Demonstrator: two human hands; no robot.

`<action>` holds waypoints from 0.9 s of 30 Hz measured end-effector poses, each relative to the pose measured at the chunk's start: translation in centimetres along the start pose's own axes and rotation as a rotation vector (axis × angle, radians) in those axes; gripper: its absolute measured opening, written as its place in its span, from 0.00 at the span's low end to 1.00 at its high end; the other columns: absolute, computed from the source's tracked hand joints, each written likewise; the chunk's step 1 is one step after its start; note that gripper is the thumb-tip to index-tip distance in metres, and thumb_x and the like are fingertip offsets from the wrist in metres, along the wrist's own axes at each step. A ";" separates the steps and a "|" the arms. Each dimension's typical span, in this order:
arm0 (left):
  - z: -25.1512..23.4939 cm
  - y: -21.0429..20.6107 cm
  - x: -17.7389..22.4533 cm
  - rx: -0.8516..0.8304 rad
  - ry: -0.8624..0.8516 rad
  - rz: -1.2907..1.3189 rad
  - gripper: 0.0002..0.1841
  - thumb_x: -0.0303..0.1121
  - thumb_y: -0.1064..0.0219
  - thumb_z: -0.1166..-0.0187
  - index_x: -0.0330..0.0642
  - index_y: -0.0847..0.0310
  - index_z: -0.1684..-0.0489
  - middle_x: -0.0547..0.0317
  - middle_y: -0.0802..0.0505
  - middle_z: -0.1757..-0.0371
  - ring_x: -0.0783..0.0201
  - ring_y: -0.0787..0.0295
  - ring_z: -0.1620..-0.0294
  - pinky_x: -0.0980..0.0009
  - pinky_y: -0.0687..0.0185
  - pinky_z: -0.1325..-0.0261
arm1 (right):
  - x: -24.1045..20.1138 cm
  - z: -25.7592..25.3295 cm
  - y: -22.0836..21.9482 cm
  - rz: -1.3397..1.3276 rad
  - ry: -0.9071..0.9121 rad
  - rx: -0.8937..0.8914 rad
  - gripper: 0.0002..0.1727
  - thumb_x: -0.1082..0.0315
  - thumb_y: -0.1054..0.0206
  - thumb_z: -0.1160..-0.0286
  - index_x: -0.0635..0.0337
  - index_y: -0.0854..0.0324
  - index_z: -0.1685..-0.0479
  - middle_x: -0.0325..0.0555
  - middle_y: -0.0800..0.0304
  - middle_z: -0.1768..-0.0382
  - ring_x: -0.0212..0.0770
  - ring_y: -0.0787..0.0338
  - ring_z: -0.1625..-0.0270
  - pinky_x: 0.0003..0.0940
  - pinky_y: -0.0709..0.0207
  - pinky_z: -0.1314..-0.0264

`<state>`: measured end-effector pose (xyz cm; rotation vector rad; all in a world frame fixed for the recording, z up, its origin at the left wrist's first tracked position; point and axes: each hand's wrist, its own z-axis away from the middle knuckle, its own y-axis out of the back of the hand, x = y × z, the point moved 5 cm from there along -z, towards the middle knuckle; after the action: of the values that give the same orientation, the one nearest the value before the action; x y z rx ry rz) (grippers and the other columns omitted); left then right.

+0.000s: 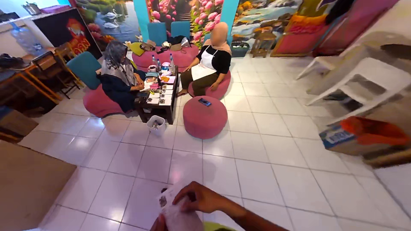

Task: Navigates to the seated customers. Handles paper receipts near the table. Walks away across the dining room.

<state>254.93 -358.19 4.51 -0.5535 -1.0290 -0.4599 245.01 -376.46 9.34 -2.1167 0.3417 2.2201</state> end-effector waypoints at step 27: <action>-70.5 -1.1 35.2 0.116 -0.094 -0.442 0.19 0.34 0.45 0.10 0.32 0.14 0.68 0.59 0.08 0.75 0.69 0.08 0.72 0.67 0.09 0.62 | 9.9 -58.0 26.8 0.179 -0.481 -0.431 0.17 0.65 0.38 0.13 0.72 0.11 0.47 0.69 0.09 0.49 0.67 0.11 0.40 0.70 0.27 0.32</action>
<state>316.96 -406.69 7.75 -0.2418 -1.2654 -0.7631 296.10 -415.11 0.74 -1.6578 0.0208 3.0310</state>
